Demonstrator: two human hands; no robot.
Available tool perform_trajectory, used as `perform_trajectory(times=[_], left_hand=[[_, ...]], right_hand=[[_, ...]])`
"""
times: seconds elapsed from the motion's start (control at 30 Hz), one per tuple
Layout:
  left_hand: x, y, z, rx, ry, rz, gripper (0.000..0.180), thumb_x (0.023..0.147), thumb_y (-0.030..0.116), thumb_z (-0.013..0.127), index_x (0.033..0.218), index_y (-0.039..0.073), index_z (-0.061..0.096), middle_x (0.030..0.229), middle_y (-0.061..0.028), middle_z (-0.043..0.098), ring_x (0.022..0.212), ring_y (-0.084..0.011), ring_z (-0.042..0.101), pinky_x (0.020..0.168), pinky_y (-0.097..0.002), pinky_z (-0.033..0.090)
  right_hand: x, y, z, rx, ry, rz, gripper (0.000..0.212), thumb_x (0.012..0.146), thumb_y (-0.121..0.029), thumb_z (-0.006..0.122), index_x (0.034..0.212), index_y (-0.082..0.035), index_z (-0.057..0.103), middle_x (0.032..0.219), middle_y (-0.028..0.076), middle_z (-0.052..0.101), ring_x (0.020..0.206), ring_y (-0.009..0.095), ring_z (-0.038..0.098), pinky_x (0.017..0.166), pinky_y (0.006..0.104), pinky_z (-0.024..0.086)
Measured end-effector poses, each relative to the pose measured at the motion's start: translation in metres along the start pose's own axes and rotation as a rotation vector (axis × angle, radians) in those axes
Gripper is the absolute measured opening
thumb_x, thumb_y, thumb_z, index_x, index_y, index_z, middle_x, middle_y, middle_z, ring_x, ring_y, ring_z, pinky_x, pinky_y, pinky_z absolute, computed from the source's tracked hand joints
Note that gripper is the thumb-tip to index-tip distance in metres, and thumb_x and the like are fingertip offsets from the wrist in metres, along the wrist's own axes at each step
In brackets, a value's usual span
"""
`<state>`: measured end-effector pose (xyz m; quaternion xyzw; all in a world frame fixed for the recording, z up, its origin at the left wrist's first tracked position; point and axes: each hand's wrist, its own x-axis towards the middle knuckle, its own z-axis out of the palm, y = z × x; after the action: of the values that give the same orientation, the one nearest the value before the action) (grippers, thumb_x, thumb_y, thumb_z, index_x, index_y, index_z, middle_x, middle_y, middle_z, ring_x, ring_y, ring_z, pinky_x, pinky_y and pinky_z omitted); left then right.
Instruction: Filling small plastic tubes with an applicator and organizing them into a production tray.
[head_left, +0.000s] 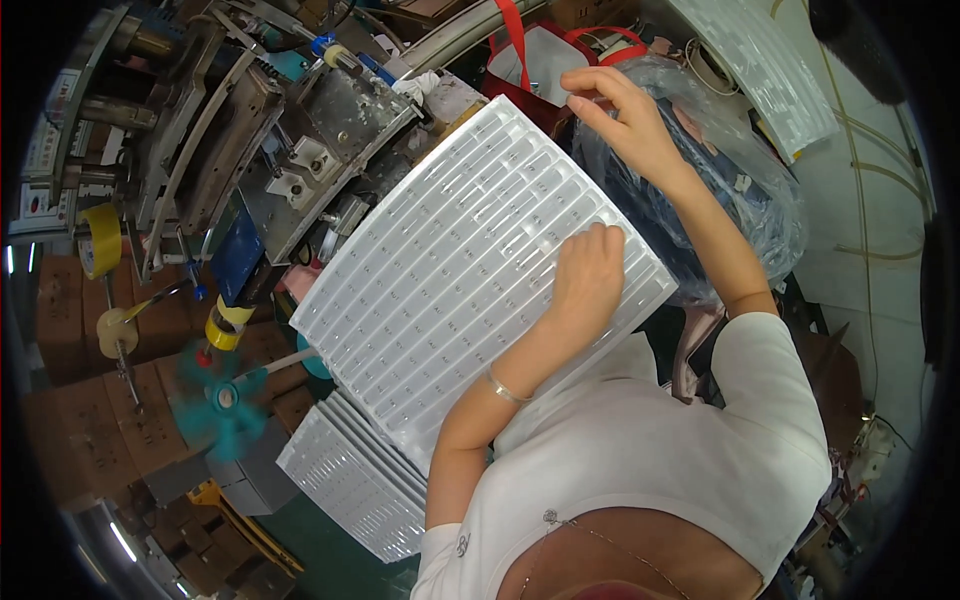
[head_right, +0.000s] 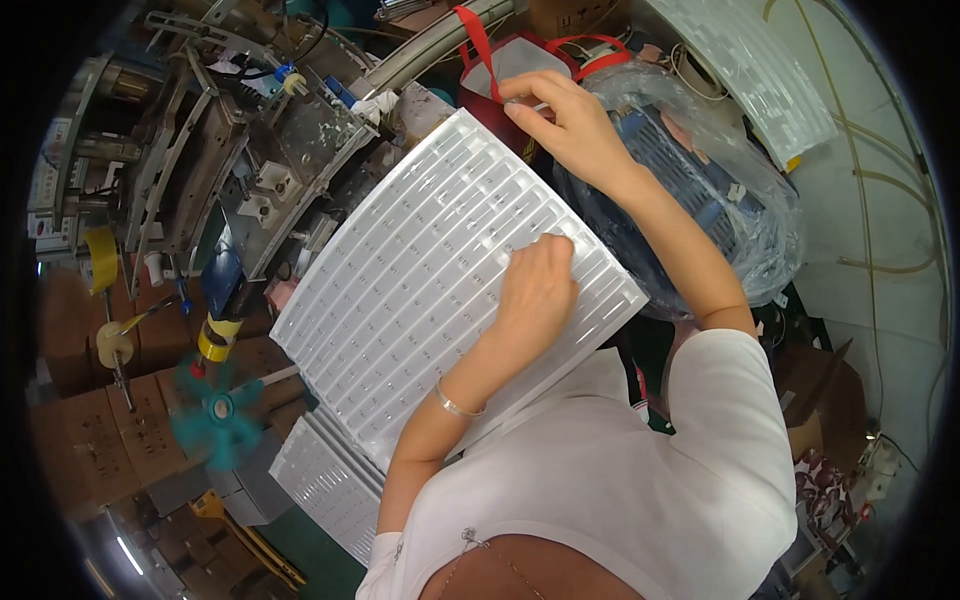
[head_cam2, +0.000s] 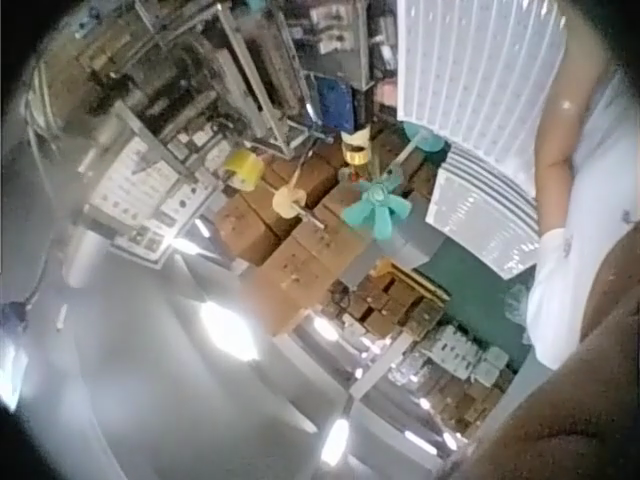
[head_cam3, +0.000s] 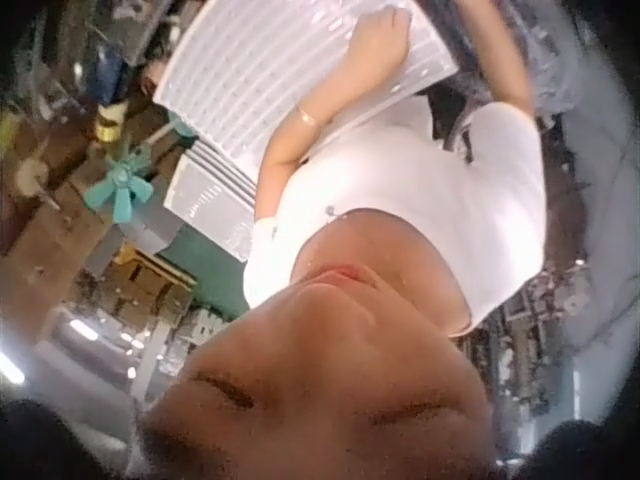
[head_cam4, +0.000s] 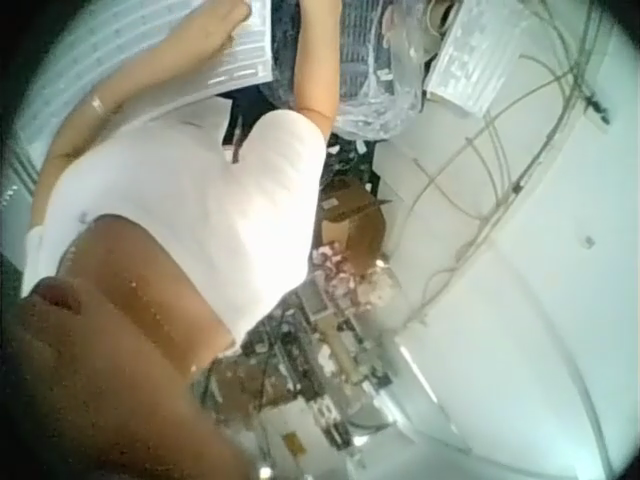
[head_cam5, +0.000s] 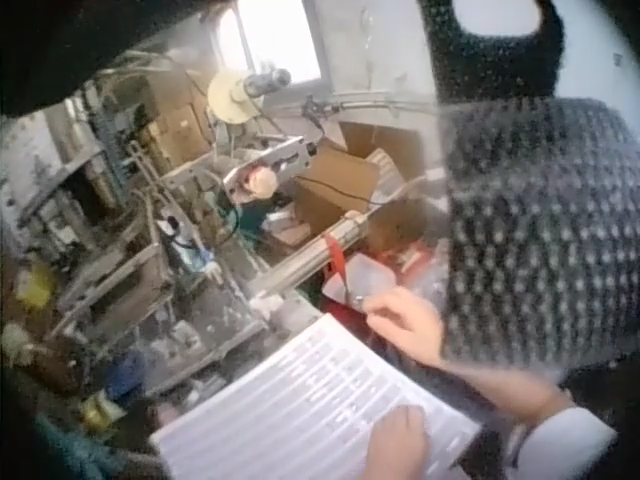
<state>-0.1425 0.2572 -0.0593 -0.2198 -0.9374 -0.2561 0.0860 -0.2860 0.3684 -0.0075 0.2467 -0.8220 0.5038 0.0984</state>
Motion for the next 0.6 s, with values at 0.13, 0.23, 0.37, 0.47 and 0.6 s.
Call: perform_trajectory(times=[0.13,0.23,0.37,0.47,0.6], left_hand=[[0.013,0.013,0.024,0.133,-0.05,0.039,0.022,0.073,0.007,0.057,0.094,0.001,0.052,0.086,-0.011,0.053,0.084,-0.0251,0.053,0.084,-0.04,0.04],[0.012,0.015,0.021,0.234,-0.021,-0.003,0.031,0.075,0.008,0.055,0.106,0.001,0.054,0.1,-0.0128,0.054,0.097,-0.0244,0.052,0.091,-0.0426,0.037],[-0.025,0.01,-0.025,0.068,-0.013,-0.106,0.054,0.074,0.014,0.066,0.125,0.007,0.051,0.123,-0.0139,0.051,0.115,-0.0252,0.046,0.097,-0.0448,0.034],[-0.081,-0.014,-0.078,-0.173,0.191,-0.261,0.051,0.074,0.013,0.07,0.122,0.008,0.054,0.122,-0.0121,0.053,0.11,-0.0256,0.05,0.095,-0.0424,0.037],[-0.178,-0.053,-0.153,-0.25,0.553,-0.707,0.035,0.081,0.007,0.062,0.116,0.007,0.059,0.11,-0.0078,0.062,0.094,-0.0175,0.056,0.083,-0.029,0.044]], right_hand=[[-0.004,-0.001,0.009,0.046,-0.049,-0.012,0.024,0.089,-0.015,0.059,0.109,-0.002,0.061,0.113,0.006,0.06,0.097,0.016,0.059,0.08,0.0266,0.047],[-0.011,0.0,0.014,0.084,-0.133,-0.082,0.023,0.088,-0.011,0.06,0.108,-0.002,0.061,0.11,0.007,0.06,0.095,0.016,0.06,0.079,0.0255,0.047],[-0.016,-0.006,0.023,0.067,-0.164,-0.06,0.022,0.087,-0.004,0.056,0.108,-0.001,0.061,0.112,0.01,0.06,0.099,0.018,0.059,0.084,0.0277,0.047],[-0.013,-0.022,0.041,0.018,-0.205,0.047,0.02,0.086,-0.002,0.058,0.106,-0.002,0.062,0.107,0.007,0.062,0.091,0.015,0.061,0.08,0.0263,0.048],[-0.025,-0.064,0.099,0.107,-0.544,-0.148,0.021,0.084,-0.001,0.06,0.104,-0.004,0.063,0.099,0.008,0.063,0.082,0.015,0.062,0.069,0.0249,0.05]])
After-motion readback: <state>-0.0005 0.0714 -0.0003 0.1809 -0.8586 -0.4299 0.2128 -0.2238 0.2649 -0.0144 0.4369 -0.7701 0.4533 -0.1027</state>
